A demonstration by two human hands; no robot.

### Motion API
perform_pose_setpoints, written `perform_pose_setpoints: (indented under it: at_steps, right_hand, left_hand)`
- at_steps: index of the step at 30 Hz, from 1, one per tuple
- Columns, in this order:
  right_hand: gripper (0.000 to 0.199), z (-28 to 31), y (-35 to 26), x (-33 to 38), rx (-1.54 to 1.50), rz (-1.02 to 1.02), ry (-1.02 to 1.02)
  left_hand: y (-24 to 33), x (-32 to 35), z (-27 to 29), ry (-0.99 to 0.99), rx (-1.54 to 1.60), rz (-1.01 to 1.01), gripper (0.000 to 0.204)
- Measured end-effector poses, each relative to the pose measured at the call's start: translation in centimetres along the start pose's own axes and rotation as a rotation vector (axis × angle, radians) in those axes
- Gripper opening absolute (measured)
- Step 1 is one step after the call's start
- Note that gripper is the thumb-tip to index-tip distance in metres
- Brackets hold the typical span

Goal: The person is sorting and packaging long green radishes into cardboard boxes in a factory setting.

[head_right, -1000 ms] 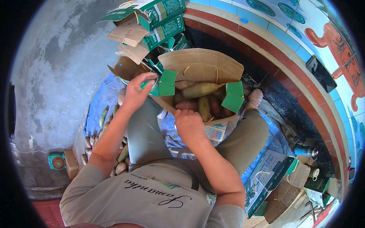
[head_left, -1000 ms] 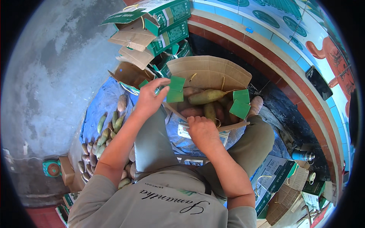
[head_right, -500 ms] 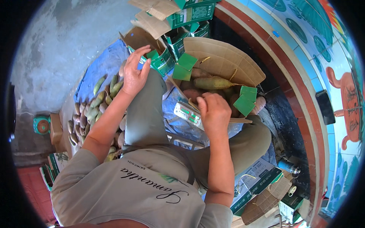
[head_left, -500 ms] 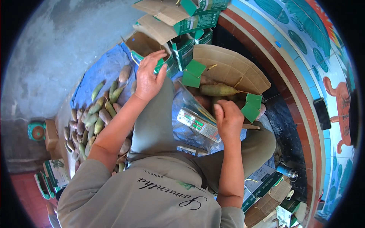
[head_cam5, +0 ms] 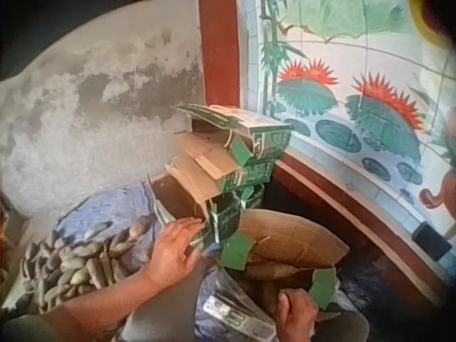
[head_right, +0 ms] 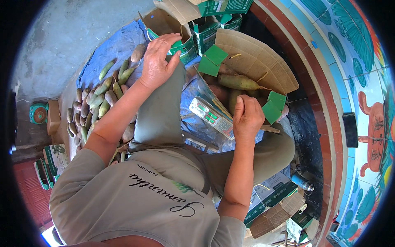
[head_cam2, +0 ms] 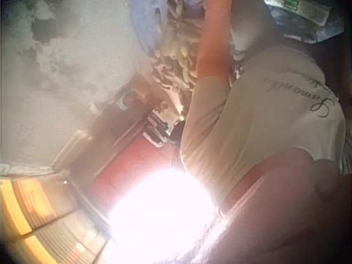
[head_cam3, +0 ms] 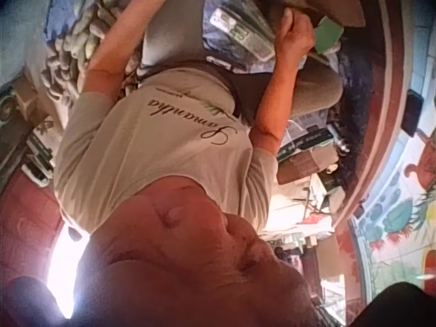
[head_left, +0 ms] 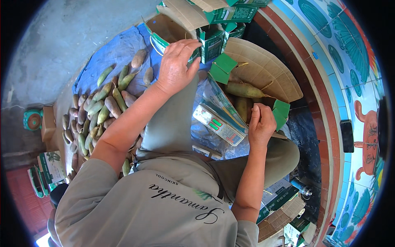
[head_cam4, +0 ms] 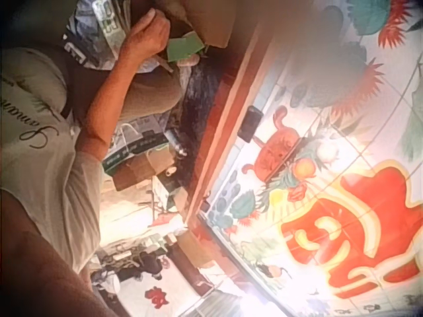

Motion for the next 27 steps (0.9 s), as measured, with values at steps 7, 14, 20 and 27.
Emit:
perform_pose_setpoints:
  at_steps: [7,14,20,27]
  right_hand:
    - [0.007,0.1,0.0,0.1,0.016,0.019,0.011]
    - [0.006,0.2,-0.2,0.4,0.062,0.018,0.011]
    - [0.008,0.9,-0.4,1.0,0.122,0.029,0.027]
    - [0.011,4.0,-0.7,1.9,0.19,-0.065,0.081]
  left_hand:
    - [-0.1,0.2,0.1,0.001,-0.029,-0.012,0.043]
    - [0.0,0.3,0.3,0.03,-0.03,-0.018,0.045]
    - [-0.4,0.7,0.5,0.043,-0.007,-0.004,0.045]
    - [-0.8,0.8,0.4,0.057,-0.006,-0.001,0.044]
Point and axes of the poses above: each hand's wrist, its own x-axis away from the middle knuckle, its own z-axis out of the back of the hand, y = z × x, the point moved 5 cm from there along -x, towards the middle knuckle, and after that the axes turned 10 degrees about -z, right-handed, at the moved point
